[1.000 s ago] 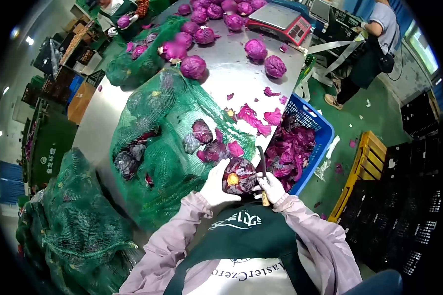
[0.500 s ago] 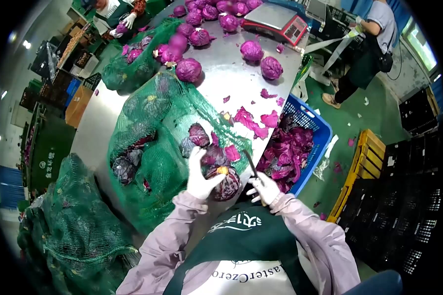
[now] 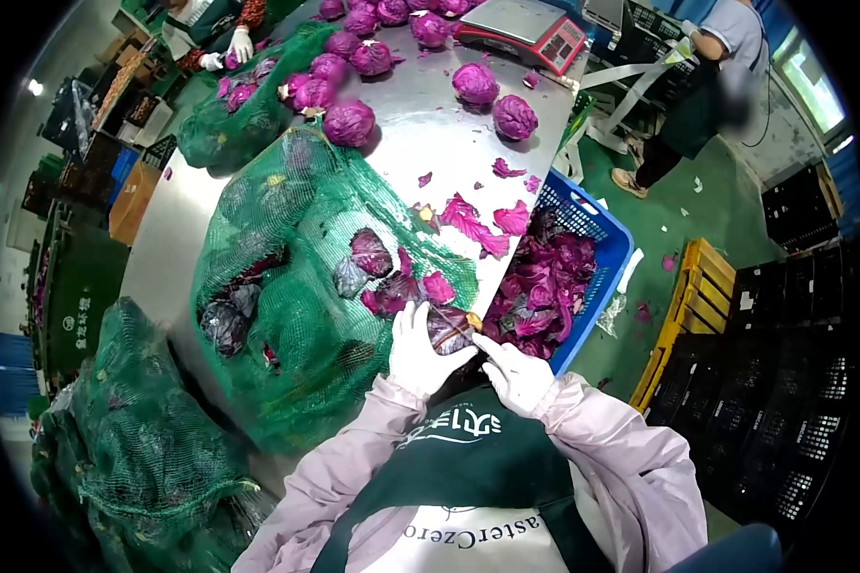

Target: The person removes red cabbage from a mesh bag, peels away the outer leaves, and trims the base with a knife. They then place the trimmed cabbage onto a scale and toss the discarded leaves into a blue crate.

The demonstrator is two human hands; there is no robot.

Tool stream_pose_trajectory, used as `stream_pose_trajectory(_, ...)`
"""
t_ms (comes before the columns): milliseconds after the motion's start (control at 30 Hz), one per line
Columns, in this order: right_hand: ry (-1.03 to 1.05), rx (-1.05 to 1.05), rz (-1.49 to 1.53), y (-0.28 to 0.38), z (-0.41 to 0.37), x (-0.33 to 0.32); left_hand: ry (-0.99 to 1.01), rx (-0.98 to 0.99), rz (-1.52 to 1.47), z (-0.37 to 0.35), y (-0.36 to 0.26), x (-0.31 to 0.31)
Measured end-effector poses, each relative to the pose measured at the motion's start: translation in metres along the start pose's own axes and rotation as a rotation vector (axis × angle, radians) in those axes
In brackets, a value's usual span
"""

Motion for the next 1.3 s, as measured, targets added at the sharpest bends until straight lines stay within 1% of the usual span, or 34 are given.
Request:
stream_pose_trajectory(67, -0.022, 0.014, -0.053, -0.013, -0.011, 0.012, 0.057, 0.053, 0.036, 0.004, -0.013, 0.002)
stream_pose_trajectory(100, -0.129, 0.001, -0.002, -0.014, -0.01, 0.011, 0.094, 0.056, 0.086, 0.004, -0.018, 0.004)
stream_pose_trajectory(200, -0.089, 0.036, -0.092, -0.027, -0.015, 0.02, 0.26, -0.039, 0.113, 0.009, -0.022, 0.011)
stream_pose_trajectory(233, -0.091, 0.03, -0.117, -0.027, -0.014, 0.021, 0.167, 0.019, 0.08, 0.01, -0.027, 0.008)
stream_pose_trajectory(333, -0.036, 0.109, -0.162, -0.041, -0.018, 0.032, 0.107, 0.04, 0.074, 0.009, -0.032, 0.009)
stream_pose_trajectory(433, 0.213, 0.262, -0.264, -0.062, -0.021, 0.05, 0.087, 0.016, 0.101, 0.008, -0.039, 0.008)
stream_pose_trajectory(533, 0.272, 0.303, -0.302, -0.062, -0.015, 0.047, 0.11, -0.029, 0.136, 0.009, -0.041, 0.007)
stream_pose_trajectory(667, 0.246, 0.26, -0.307, -0.07, 0.007, 0.054, 0.056, -0.085, 0.14, 0.019, -0.034, 0.013)
stream_pose_trajectory(700, 0.198, 0.197, -0.36, -0.074, 0.007, 0.059, 0.082, -0.108, 0.146, 0.022, -0.031, 0.015)
stream_pose_trajectory(733, 0.231, 0.133, -0.399, -0.081, 0.004, 0.07, 0.107, -0.131, 0.153, 0.024, -0.026, 0.017)
stream_pose_trajectory(800, 0.106, 0.252, -0.09, -0.059, 0.005, 0.042, 0.069, -0.032, 0.113, 0.021, -0.033, 0.008)
stream_pose_trajectory(867, 0.35, 0.321, -0.22, -0.062, 0.005, 0.048, -0.025, 0.025, 0.077, 0.009, -0.035, 0.009)
stream_pose_trajectory(900, 0.3, 0.286, -0.232, -0.067, 0.001, 0.056, -0.036, 0.009, 0.13, 0.009, -0.036, 0.007)
stream_pose_trajectory(967, 0.164, 0.178, -0.281, -0.086, 0.004, 0.071, -0.022, -0.118, 0.124, 0.014, -0.03, 0.008)
stream_pose_trajectory(1000, 0.131, 0.136, -0.289, -0.088, 0.01, 0.074, -0.012, -0.179, 0.12, 0.014, -0.025, 0.007)
stream_pose_trajectory(1033, 0.119, 0.137, -0.327, -0.092, 0.012, 0.076, 0.026, -0.231, 0.135, 0.017, -0.022, 0.008)
stream_pose_trajectory(1067, 0.108, 0.143, -0.355, -0.09, 0.011, 0.078, -0.004, -0.17, 0.125, 0.018, -0.026, 0.007)
stream_pose_trajectory(1133, -0.083, 0.063, -0.179, -0.08, -0.002, 0.067, -0.051, -0.045, 0.11, 0.012, -0.03, 0.006)
stream_pose_trajectory(1167, -0.053, 0.044, -0.171, -0.073, -0.006, 0.061, -0.031, -0.002, 0.028, 0.007, -0.042, -0.001)
stream_pose_trajectory(1200, -0.011, 0.027, -0.163, -0.068, -0.011, 0.057, -0.026, 0.08, 0.106, 0.001, -0.045, 0.004)
stream_pose_trajectory(1233, 0.055, 0.06, -0.302, -0.07, -0.01, 0.057, -0.056, 0.048, 0.119, -0.001, -0.045, 0.004)
stream_pose_trajectory(1267, 0.012, 0.05, -0.309, -0.074, -0.009, 0.062, -0.077, 0.025, 0.131, -0.003, -0.045, 0.003)
stream_pose_trajectory(1300, 0.146, 0.097, -0.387, -0.108, -0.008, 0.104, -0.048, 0.023, 0.128, -0.001, -0.04, 0.006)
Point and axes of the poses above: each hand's wrist, its own z-axis towards the middle knuckle, its own x-axis out of the palm, y = z × x, the point moved 7 cm from there along z, towards the middle knuckle, and after that the axes turned 14 degrees about -y, right-handed, at the moved point
